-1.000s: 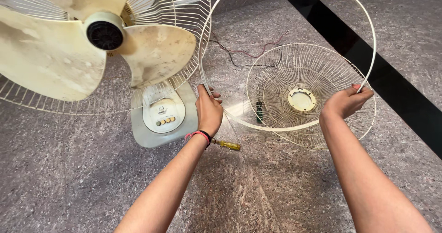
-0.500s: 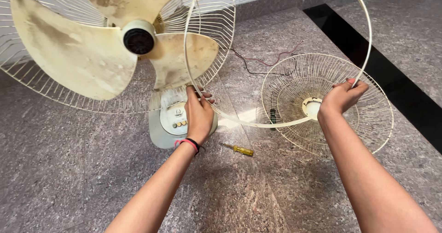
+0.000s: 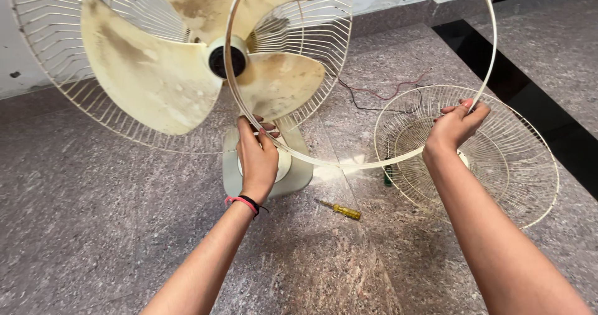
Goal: The person reassembles an electric fan by hand. They first secure the fan blades to the motor hub, then attach the front wire cage and fasten it using the top plastic locking clip.
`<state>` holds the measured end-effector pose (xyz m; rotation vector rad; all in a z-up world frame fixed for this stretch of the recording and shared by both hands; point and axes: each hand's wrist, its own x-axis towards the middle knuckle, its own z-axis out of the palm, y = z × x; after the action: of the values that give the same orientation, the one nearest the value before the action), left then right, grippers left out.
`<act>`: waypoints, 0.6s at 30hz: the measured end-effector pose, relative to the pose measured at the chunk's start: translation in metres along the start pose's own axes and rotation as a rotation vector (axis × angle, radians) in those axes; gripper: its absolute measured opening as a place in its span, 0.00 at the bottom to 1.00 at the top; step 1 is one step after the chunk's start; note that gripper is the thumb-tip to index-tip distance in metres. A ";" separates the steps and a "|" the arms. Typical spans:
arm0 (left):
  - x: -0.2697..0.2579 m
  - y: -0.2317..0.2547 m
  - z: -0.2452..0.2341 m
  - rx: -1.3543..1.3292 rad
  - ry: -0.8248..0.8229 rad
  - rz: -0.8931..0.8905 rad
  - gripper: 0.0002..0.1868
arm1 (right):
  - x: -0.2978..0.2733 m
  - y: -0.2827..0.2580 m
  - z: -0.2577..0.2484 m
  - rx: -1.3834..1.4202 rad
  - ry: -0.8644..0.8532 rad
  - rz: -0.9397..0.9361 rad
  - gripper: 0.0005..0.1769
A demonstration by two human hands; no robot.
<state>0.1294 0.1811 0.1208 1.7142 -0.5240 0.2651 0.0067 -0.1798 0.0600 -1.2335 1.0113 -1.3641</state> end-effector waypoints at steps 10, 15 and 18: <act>0.011 -0.001 -0.052 -0.002 0.103 0.013 0.13 | -0.029 -0.038 0.039 0.165 -0.151 -0.018 0.10; 0.009 0.000 -0.078 0.019 0.140 0.017 0.12 | -0.046 -0.055 0.047 0.139 -0.215 0.015 0.11; 0.006 0.001 -0.092 -0.024 0.151 -0.031 0.13 | -0.052 -0.056 0.053 0.153 -0.263 0.024 0.11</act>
<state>0.1444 0.2693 0.1442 1.6632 -0.3878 0.3609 0.0512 -0.1183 0.1141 -1.2424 0.7231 -1.2004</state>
